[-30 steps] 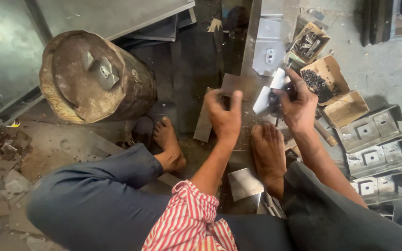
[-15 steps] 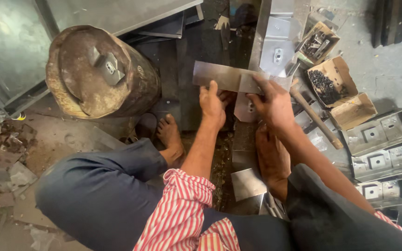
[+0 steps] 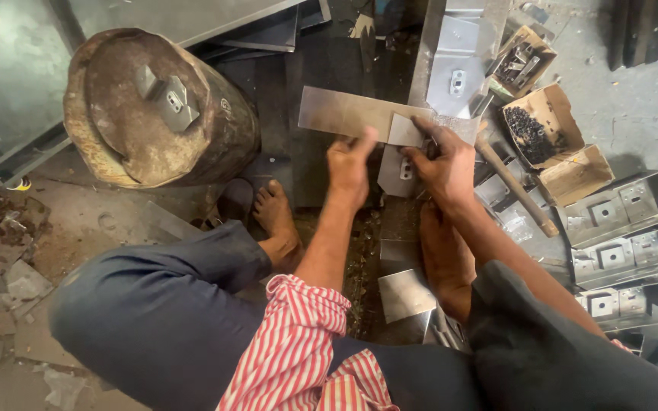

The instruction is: The person sits on the floor and uses tin snips to cut rectangular metal sheets into smaller pieces. They repeatedly pick up sheets, position them, and cut along straight lines, placing the cut pieces into a nearby container.

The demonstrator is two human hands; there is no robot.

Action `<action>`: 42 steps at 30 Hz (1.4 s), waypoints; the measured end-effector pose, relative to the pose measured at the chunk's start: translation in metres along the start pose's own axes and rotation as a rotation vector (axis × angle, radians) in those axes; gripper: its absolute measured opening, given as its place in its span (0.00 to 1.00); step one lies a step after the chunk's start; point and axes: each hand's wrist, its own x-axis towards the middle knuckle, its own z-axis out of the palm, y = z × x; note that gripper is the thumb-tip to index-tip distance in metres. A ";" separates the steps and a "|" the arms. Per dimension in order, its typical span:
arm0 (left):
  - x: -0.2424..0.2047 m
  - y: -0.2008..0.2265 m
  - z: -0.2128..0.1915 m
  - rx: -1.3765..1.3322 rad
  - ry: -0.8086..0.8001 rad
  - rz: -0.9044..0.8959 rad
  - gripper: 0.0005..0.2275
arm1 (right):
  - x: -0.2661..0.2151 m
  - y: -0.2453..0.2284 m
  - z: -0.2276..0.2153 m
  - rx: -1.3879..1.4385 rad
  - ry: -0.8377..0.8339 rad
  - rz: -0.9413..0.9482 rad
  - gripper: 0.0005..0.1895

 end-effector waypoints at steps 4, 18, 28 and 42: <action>-0.015 -0.003 0.010 0.137 -0.101 0.012 0.14 | -0.004 0.001 0.003 0.025 0.032 -0.073 0.28; -0.024 0.000 -0.011 0.251 -0.214 -0.019 0.08 | -0.008 0.019 -0.010 0.452 -0.234 0.308 0.36; -0.033 0.006 0.001 0.372 -0.212 -0.002 0.13 | -0.004 0.017 -0.018 0.299 -0.299 0.179 0.26; -0.033 -0.003 0.002 0.190 -0.207 -0.057 0.12 | -0.001 0.008 -0.020 0.318 -0.346 0.198 0.27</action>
